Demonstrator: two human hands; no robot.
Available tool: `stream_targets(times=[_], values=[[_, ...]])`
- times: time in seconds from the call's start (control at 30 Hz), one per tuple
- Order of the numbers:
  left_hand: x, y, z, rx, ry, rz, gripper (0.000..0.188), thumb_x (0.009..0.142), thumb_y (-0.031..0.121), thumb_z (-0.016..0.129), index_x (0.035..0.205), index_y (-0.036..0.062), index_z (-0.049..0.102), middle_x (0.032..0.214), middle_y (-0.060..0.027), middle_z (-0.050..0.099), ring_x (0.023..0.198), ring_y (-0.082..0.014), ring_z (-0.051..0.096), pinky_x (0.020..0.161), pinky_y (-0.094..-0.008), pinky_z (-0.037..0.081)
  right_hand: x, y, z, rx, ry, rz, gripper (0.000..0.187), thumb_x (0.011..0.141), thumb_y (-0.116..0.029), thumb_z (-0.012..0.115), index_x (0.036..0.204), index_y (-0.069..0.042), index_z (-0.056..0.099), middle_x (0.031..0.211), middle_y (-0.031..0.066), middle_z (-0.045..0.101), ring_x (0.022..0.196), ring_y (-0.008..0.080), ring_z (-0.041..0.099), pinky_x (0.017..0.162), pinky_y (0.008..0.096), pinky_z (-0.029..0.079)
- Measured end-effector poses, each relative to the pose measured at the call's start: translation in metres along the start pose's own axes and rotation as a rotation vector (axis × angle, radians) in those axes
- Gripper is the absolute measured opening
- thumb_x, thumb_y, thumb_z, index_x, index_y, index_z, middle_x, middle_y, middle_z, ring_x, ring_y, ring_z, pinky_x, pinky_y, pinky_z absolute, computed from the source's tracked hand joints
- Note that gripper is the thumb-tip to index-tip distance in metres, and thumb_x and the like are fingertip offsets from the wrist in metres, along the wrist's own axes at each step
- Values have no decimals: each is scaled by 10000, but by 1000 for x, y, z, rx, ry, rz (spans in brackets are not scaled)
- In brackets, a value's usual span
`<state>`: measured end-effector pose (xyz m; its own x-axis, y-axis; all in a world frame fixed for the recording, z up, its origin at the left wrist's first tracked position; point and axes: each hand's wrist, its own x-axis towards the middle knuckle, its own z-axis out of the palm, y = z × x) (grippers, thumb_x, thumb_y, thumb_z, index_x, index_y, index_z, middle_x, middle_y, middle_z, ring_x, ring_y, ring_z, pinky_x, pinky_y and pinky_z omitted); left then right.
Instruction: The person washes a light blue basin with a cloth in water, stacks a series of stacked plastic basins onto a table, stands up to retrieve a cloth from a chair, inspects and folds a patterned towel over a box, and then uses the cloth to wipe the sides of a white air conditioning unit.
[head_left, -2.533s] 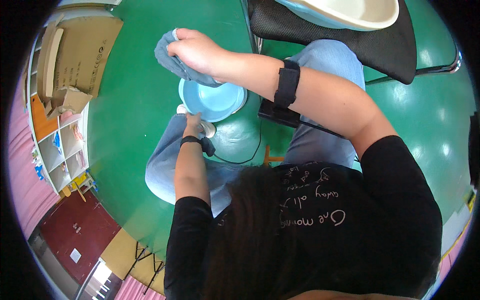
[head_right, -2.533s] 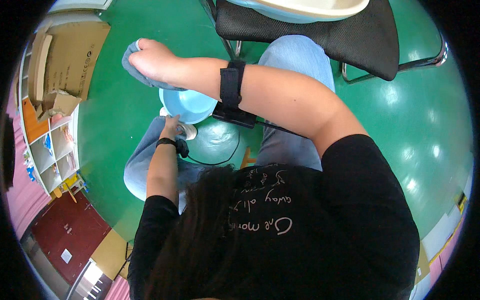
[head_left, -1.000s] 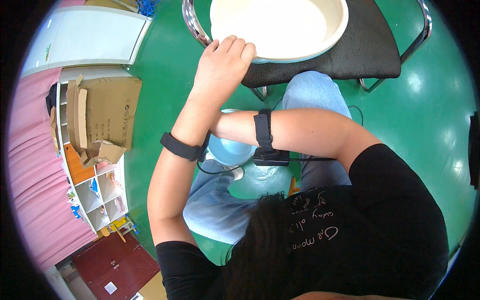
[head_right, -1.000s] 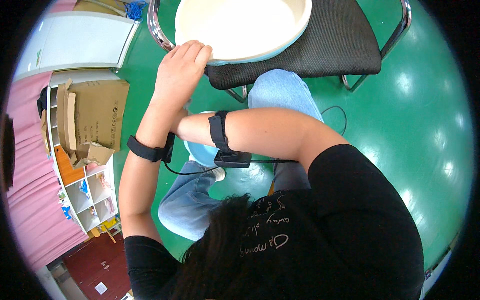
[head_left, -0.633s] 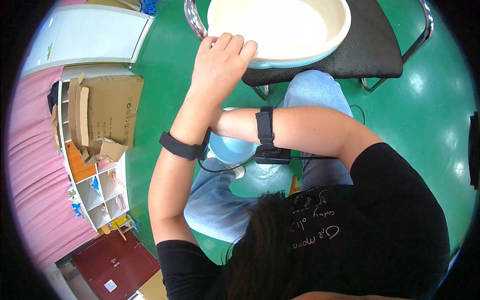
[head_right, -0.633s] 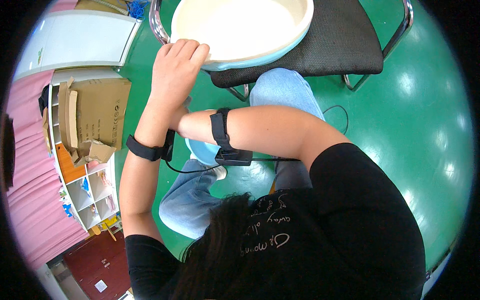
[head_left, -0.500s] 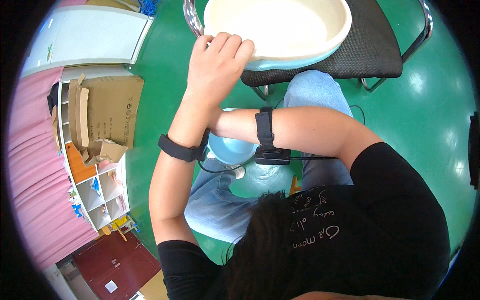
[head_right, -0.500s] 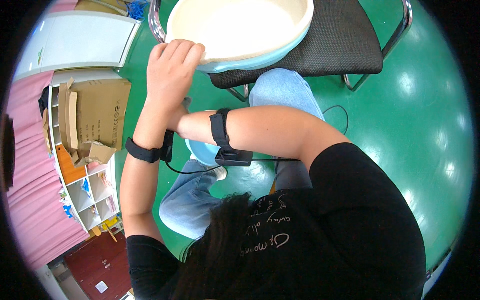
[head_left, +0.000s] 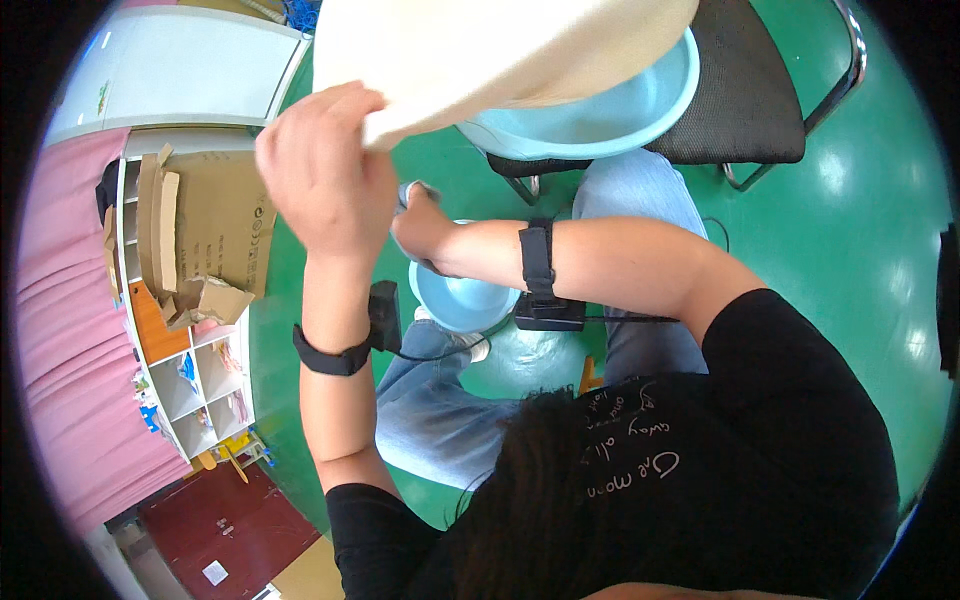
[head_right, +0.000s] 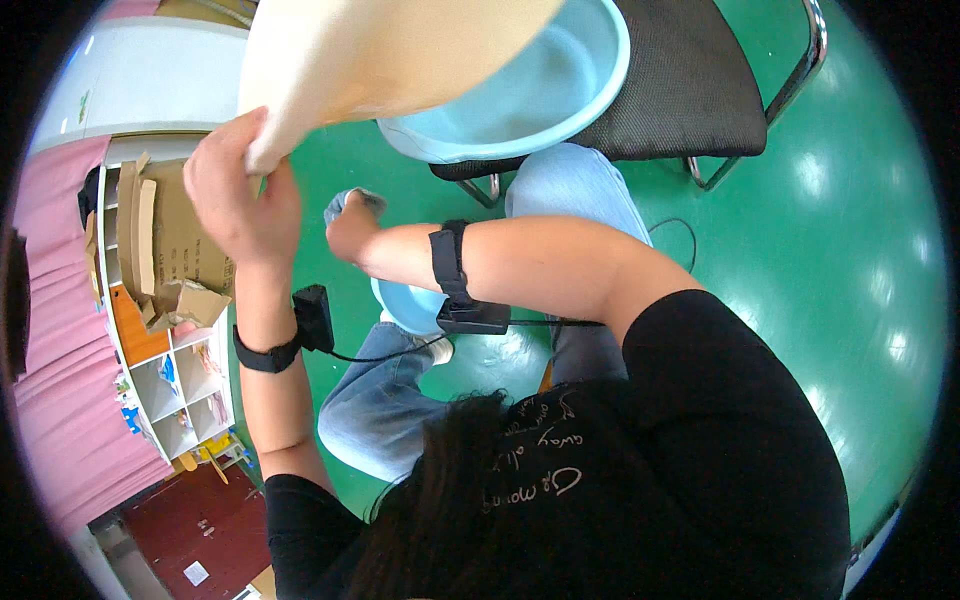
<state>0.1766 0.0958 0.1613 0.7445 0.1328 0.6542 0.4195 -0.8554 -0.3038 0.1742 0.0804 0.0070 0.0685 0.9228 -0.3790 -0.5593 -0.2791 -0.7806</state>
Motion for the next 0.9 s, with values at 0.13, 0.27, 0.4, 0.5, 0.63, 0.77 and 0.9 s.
stream_targets(times=[0.13,0.27,0.4,0.5,0.63,0.77,0.9], values=[[-31,-12,-33,-97,195,-268,368,805,11,743,1118,-15,551,1066,-113,640,929,-175,625,844,-299,496,-1,0,-4,15,-42,79,155,845,38,436,971,-52,436,920,72,462,858,185,465,768,361,416],[-71,-18,-73,-320,382,-505,432,862,11,681,1228,-13,453,1147,-122,598,973,-183,609,894,-319,514,-1,1,-5,-189,-31,97,304,882,-51,401,1183,-13,426,1036,156,523,925,224,527,779,384,458],[-102,-21,-110,-274,391,-655,442,881,64,680,1248,-4,443,1164,-135,580,1027,-194,586,891,-326,525,-4,2,-5,-306,20,60,347,877,-58,413,1221,-11,420,1035,169,546,860,245,552,710,391,476],[-143,-22,-119,-279,364,-830,472,902,131,671,1278,-14,426,1193,-149,561,1037,-204,581,871,-320,530,-9,-2,3,-248,-40,191,450,848,-36,426,1295,-1,395,1135,212,542,978,294,563,771,420,488],[-174,-21,-90,-503,329,-1069,485,901,163,678,1283,-25,443,1175,-133,566,1053,-197,554,897,-327,471,30,30,-18,-361,48,68,521,831,-26,426,1346,-5,349,1184,213,533,1045,319,557,826,445,497],[-226,-23,-71,-567,232,-1441,429,891,107,668,1244,-30,466,1140,-116,580,1015,-182,559,900,-311,443,8,3,-10,-184,58,128,438,910,-98,469,1330,-25,368,1089,181,564,931,271,595,746,411,523],[-278,-12,-38,-641,286,-1738,358,896,131,614,1171,-62,491,1070,-130,610,946,-182,599,832,-311,480,10,7,-14,-246,41,-56,397,939,-141,500,1304,-17,405,1137,150,578,959,229,600,796,358,514]])
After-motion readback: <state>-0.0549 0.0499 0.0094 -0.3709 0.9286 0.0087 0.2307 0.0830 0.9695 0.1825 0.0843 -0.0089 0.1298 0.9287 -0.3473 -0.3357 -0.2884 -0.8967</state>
